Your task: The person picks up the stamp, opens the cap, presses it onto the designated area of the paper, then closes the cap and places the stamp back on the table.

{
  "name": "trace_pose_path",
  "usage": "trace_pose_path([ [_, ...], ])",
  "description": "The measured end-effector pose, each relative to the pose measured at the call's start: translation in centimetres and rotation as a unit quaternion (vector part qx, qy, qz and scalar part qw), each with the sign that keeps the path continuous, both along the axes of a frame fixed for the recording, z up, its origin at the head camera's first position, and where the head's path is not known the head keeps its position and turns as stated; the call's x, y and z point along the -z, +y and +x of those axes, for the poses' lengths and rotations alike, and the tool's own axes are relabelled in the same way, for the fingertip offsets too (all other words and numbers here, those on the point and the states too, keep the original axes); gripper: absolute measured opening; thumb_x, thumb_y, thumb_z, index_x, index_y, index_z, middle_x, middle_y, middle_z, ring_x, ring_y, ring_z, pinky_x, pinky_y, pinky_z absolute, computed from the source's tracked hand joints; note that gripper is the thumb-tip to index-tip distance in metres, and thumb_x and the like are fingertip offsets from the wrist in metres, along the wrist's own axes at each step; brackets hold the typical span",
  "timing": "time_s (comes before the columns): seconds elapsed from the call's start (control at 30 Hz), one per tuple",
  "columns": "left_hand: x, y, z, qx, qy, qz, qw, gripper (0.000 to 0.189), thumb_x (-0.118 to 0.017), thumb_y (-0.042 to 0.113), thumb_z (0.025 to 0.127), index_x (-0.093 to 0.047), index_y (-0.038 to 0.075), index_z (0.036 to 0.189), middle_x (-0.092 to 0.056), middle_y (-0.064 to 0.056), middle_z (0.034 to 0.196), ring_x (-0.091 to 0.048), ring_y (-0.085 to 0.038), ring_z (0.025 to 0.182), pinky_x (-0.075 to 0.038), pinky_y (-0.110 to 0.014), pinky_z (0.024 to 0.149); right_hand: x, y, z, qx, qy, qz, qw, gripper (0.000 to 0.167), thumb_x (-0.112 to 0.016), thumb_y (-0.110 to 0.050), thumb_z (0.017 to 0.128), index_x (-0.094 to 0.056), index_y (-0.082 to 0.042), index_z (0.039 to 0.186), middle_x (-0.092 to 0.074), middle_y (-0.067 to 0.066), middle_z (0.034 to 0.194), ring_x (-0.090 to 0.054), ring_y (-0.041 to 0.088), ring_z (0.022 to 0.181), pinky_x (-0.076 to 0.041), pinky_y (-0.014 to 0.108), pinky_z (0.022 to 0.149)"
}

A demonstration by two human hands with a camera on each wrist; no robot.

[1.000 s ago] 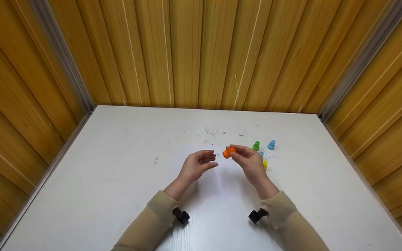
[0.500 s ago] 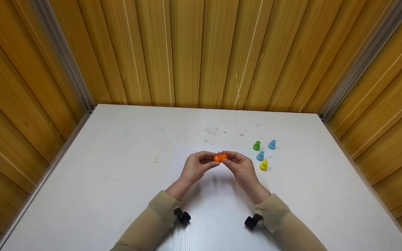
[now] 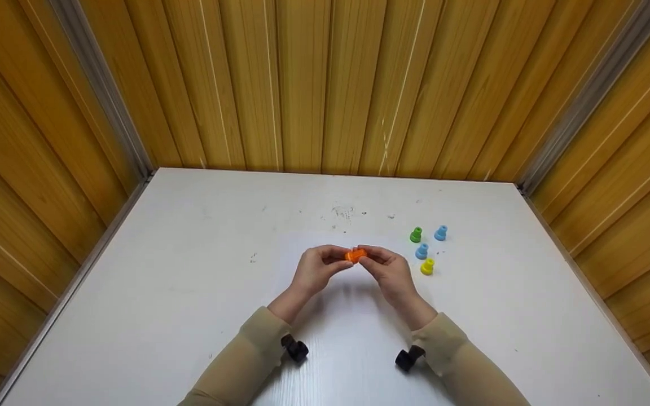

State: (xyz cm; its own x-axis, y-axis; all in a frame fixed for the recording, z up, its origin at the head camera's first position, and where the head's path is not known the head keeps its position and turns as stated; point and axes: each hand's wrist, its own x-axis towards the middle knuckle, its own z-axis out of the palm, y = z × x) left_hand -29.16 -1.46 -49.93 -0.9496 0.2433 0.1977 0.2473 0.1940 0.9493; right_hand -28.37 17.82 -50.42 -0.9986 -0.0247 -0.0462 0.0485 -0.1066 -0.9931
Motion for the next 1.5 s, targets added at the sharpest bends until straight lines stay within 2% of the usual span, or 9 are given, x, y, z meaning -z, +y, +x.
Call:
trace_pose_path([
  [0.13,-0.1,-0.4,-0.4,0.002,-0.006,0.002,1.0,0.027,-0.081,0.013,0.087,-0.078,0.002,0.111,-0.079,-0.013,0.107,-0.078,-0.022,0.097,-0.064,-0.028,0.086,-0.3,0.5,-0.5,0.01,0.002,-0.014,0.9999,0.033,-0.071,-0.006,0.096,-0.069,0.001,0.128,-0.075,0.007,0.123,-0.072,0.014,0.111,-0.058,0.024,0.097],
  [0.23,-0.2,-0.8,-0.7,-0.012,-0.017,0.011,0.9997,0.028,-0.081,0.012,0.088,-0.077,0.0,0.113,-0.079,-0.014,0.108,-0.077,-0.022,0.097,-0.064,-0.027,0.085,-0.7,1.2,-1.3,0.025,0.022,0.002,0.9995,0.035,-0.072,-0.006,0.095,-0.068,0.002,0.129,-0.076,0.004,0.12,-0.072,0.011,0.107,-0.058,0.024,0.097],
  [0.37,-0.3,-1.5,-1.3,-0.045,-0.024,0.02,0.9985,0.031,-0.082,0.01,0.088,-0.075,-0.002,0.115,-0.078,-0.015,0.109,-0.076,-0.023,0.097,-0.063,-0.026,0.084,-1.1,2.3,-2.9,0.05,0.036,0.064,0.996,0.034,-0.075,-0.007,0.094,-0.07,0.001,0.126,-0.077,0.005,0.118,-0.071,0.007,0.102,-0.059,0.019,0.093],
  [0.5,0.0,-2.1,-1.7,-0.068,-0.026,0.024,0.9971,0.032,-0.082,0.009,0.087,-0.074,-0.003,0.116,-0.077,-0.016,0.109,-0.076,-0.023,0.097,-0.063,-0.026,0.085,-1.2,3.2,-4.4,0.065,0.028,0.15,0.9861,0.032,-0.077,-0.01,0.093,-0.073,-0.004,0.124,-0.076,0.01,0.121,-0.069,0.011,0.103,-0.058,0.013,0.088],
  [0.77,0.1,-2.8,-2.2,-0.082,-0.056,0.045,0.994,0.032,-0.082,0.004,0.086,-0.075,-0.001,0.116,-0.076,-0.017,0.111,-0.074,-0.02,0.096,-0.063,-0.027,0.085,-1.0,3.3,-6.5,0.063,-0.01,0.257,0.9643,0.029,-0.075,-0.006,0.093,-0.074,-0.004,0.121,-0.073,0.017,0.122,-0.069,0.025,0.111,-0.06,0.022,0.088],
  [0.93,0.2,-3.0,-2.3,-0.083,-0.069,0.048,0.993,0.032,-0.081,0.003,0.087,-0.074,-0.002,0.117,-0.076,-0.018,0.112,-0.074,-0.02,0.098,-0.063,-0.027,0.086,-0.7,3.0,-7.1,0.058,-0.033,0.289,0.955,0.028,-0.074,-0.001,0.091,-0.075,-0.003,0.119,-0.073,0.018,0.121,-0.068,0.025,0.107,-0.06,0.025,0.087],
  [1.1,0.2,-3.0,-2.3,-0.08,-0.066,0.041,0.9938,0.033,-0.08,0.002,0.087,-0.072,-0.004,0.118,-0.075,-0.018,0.113,-0.074,-0.021,0.098,-0.063,-0.027,0.086,-0.3,2.8,-7.2,0.046,-0.057,0.304,0.9499,0.029,-0.074,0.0,0.091,-0.074,-0.004,0.12,-0.072,0.017,0.12,-0.066,0.025,0.108,-0.058,0.031,0.096],
  [1.3,0.2,-3.0,-2.2,-0.078,-0.058,0.032,0.9948,0.03,-0.081,0.002,0.087,-0.074,-0.001,0.116,-0.075,-0.018,0.112,-0.074,-0.022,0.099,-0.063,-0.026,0.084,0.1,2.7,-7.5,0.039,-0.062,0.322,0.944,0.028,-0.076,0.0,0.089,-0.075,-0.003,0.117,-0.073,0.016,0.117,-0.065,0.026,0.105,-0.057,0.035,0.098],
  [1.5,0.1,-3.0,-2.2,-0.076,-0.052,0.029,0.9953,0.032,-0.08,0.004,0.088,-0.072,-0.005,0.118,-0.075,-0.019,0.113,-0.074,-0.023,0.101,-0.062,-0.025,0.084,0.1,2.6,-7.4,0.034,-0.072,0.33,0.9408,0.025,-0.073,0.0,0.092,-0.075,-0.005,0.117,-0.071,0.016,0.119,-0.062,0.027,0.105,-0.056,0.037,0.102],
])
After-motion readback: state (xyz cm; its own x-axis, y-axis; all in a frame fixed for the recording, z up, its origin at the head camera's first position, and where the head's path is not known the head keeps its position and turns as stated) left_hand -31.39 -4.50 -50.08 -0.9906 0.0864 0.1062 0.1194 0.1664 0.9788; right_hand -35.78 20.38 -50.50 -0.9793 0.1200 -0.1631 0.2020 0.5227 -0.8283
